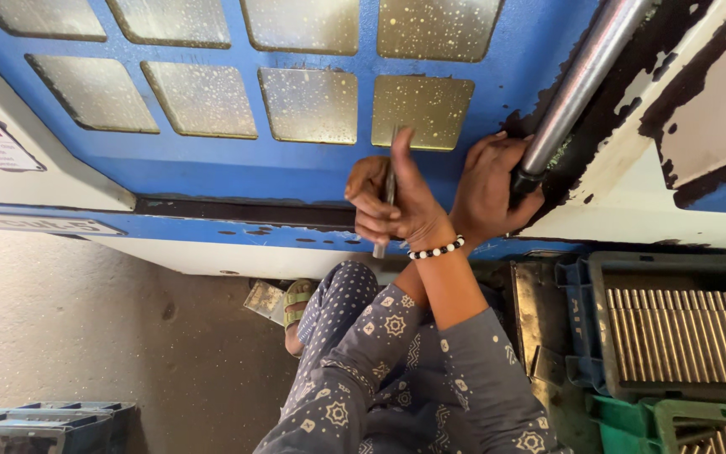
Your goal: The person uses a metal rod to scrape and clean the surface of a blue industrial machine. They then open a side panel, wipe the interior with a cloth, and close the panel. The person repeats the scraping and cleaning process on the machine's surface.
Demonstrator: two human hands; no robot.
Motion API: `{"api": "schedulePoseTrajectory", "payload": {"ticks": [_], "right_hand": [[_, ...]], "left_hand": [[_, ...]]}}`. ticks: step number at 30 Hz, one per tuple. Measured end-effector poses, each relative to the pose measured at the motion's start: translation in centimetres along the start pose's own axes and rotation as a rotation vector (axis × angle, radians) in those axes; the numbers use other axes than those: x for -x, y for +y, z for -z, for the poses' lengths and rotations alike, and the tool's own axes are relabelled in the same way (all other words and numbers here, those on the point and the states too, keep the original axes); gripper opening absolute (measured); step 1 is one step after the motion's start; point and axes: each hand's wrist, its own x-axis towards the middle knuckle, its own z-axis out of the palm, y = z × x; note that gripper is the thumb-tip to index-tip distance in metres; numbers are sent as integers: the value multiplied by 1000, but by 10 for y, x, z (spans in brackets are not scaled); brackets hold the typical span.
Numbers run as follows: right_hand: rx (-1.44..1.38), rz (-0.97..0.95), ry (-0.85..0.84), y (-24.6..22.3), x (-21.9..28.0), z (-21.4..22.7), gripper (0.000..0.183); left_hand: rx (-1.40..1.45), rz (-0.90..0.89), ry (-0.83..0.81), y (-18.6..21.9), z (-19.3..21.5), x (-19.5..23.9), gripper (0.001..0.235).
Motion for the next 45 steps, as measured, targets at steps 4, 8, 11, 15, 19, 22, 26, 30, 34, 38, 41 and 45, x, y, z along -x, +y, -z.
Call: {"api": "schedulePoseTrajectory", "payload": {"ticks": [4, 8, 11, 15, 19, 22, 26, 30, 34, 38, 41, 45], "right_hand": [[231, -35, 55, 1, -1, 3, 56], [327, -62, 164, 3, -1, -5, 40], [367, -70, 197, 1, -5, -12, 40], [472, -182, 253, 0, -13, -20, 47], [701, -355, 354, 13, -24, -22, 48], [786, -531, 610, 25, -35, -15, 56], [773, -458, 694, 28, -35, -3, 61], [707, -346, 722, 24, -29, 11, 56], [607, -225, 627, 28, -25, 22, 55], [565, -268, 591, 31, -23, 28, 55], [643, -363, 639, 35, -23, 31, 39], [955, -474, 605, 52, -25, 36, 16]], "left_hand": [[-11, 11, -13, -2, -2, 1, 63], [-11, 5, -23, -4, -2, 1, 63], [-13, 22, -41, -4, -1, 2, 63], [0, 16, -41, -5, -2, 2, 64], [-10, -1, -42, -6, -2, 2, 63], [-28, -1, -64, -7, -2, 3, 63], [-13, -2, -54, -7, -3, 3, 60], [-23, 18, -72, -6, -2, 2, 59], [-14, 51, -80, -5, -2, 2, 59], [7, -8, -32, -6, -3, 2, 59], [-14, -19, -33, -7, -3, 3, 60], [-9, -39, -13, -7, -4, 2, 60]]}}
